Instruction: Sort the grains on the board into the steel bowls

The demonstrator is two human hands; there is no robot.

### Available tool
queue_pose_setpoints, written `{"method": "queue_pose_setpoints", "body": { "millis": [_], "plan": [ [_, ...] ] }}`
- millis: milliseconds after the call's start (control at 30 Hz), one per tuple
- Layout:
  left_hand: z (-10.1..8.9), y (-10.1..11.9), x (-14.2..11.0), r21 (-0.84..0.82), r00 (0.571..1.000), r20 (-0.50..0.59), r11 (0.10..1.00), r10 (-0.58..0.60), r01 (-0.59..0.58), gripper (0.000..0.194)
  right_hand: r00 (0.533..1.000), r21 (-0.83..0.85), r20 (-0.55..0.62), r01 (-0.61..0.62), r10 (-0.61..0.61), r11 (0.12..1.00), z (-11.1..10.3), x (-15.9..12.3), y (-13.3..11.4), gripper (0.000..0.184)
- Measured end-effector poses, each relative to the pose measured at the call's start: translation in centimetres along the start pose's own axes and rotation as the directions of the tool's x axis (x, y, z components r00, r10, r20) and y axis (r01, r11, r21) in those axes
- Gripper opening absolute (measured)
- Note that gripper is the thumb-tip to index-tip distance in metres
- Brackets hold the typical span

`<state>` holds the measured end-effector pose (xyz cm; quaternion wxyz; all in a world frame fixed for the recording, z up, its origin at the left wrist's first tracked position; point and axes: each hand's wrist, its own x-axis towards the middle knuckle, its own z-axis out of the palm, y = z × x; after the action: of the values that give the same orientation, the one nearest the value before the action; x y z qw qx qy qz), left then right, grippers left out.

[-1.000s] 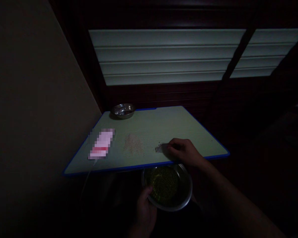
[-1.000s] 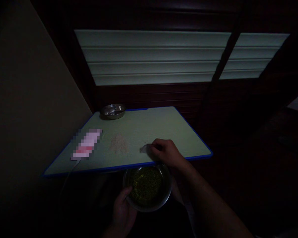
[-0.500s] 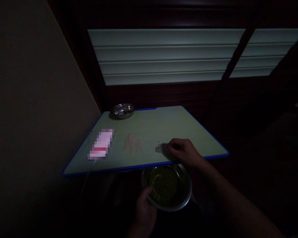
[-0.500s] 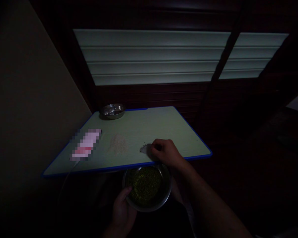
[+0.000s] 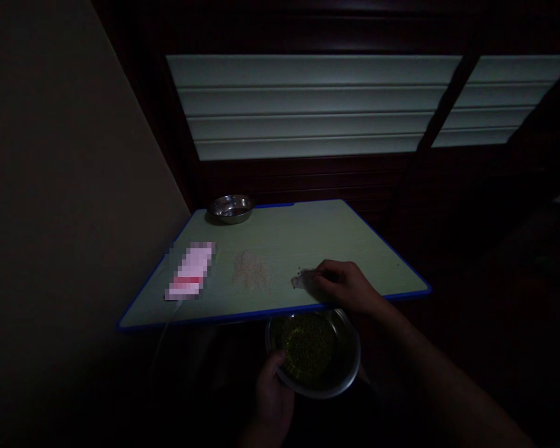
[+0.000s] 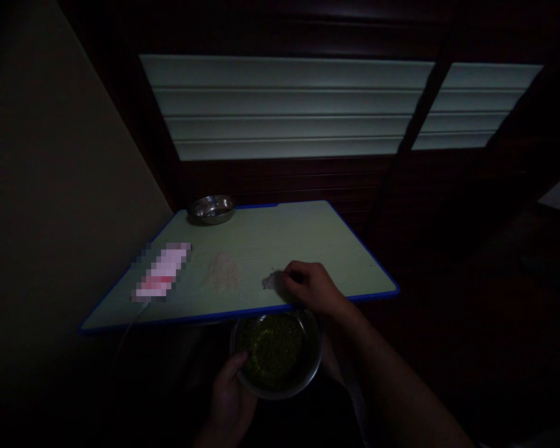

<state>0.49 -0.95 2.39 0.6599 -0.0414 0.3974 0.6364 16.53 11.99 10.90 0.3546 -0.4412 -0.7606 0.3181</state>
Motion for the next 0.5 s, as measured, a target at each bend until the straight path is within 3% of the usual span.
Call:
{"method": "queue_pose_setpoints", "body": {
  "millis": [500],
  "plan": [
    [0.01, 0.06, -0.18, -0.001, 0.999, 0.022, 0.999, -0.045, 0.045, 0.04, 1.0, 0.048, -0.002, 0.003, -0.003, 0.999, -0.02, -0.19, 0.15, 0.014]
  ]
}}
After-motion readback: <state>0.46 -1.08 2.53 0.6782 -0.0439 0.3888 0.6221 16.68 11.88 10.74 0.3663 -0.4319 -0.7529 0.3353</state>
